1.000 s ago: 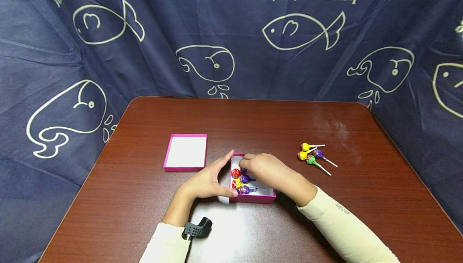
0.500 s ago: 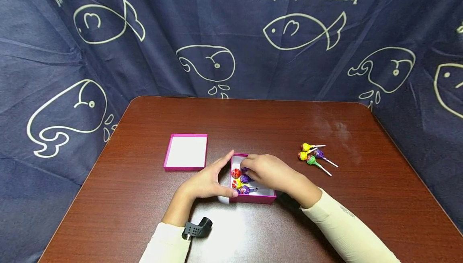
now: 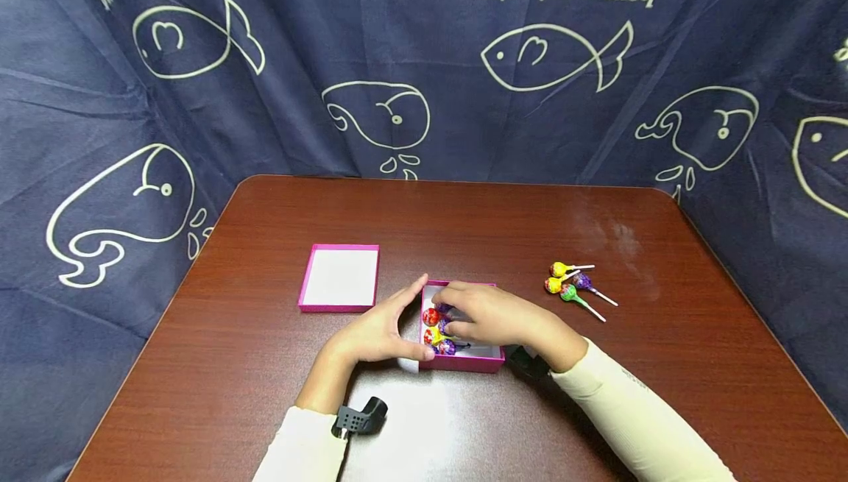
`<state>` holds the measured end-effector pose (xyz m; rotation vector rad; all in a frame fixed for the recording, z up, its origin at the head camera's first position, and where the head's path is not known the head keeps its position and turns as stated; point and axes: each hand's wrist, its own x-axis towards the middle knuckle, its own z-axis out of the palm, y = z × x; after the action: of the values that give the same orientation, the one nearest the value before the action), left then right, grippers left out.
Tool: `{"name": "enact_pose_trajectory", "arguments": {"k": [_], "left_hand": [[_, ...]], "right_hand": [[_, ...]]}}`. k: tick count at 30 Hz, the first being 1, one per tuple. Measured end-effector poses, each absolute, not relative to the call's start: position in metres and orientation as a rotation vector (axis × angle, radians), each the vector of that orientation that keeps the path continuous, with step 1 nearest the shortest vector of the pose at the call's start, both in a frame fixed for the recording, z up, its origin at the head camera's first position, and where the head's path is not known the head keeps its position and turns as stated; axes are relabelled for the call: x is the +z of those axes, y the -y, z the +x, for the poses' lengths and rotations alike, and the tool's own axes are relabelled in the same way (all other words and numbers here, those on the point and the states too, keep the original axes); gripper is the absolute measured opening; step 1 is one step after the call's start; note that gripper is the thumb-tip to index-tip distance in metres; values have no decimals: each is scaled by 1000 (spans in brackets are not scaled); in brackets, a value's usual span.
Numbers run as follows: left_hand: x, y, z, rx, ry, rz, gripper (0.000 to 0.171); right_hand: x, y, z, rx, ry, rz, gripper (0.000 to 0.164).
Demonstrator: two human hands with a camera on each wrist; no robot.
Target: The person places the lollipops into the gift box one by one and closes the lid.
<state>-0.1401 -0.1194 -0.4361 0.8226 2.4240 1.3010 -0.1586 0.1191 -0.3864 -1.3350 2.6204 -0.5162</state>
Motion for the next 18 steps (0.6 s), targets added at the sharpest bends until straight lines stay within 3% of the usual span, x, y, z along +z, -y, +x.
{"name": "enact_pose_trajectory", "arguments": {"k": [18], "left_hand": [[-433, 120, -139, 1290, -2416, 801, 114]], "right_hand": [[-384, -112, -163, -523, -2524, -1367, 37]]}}
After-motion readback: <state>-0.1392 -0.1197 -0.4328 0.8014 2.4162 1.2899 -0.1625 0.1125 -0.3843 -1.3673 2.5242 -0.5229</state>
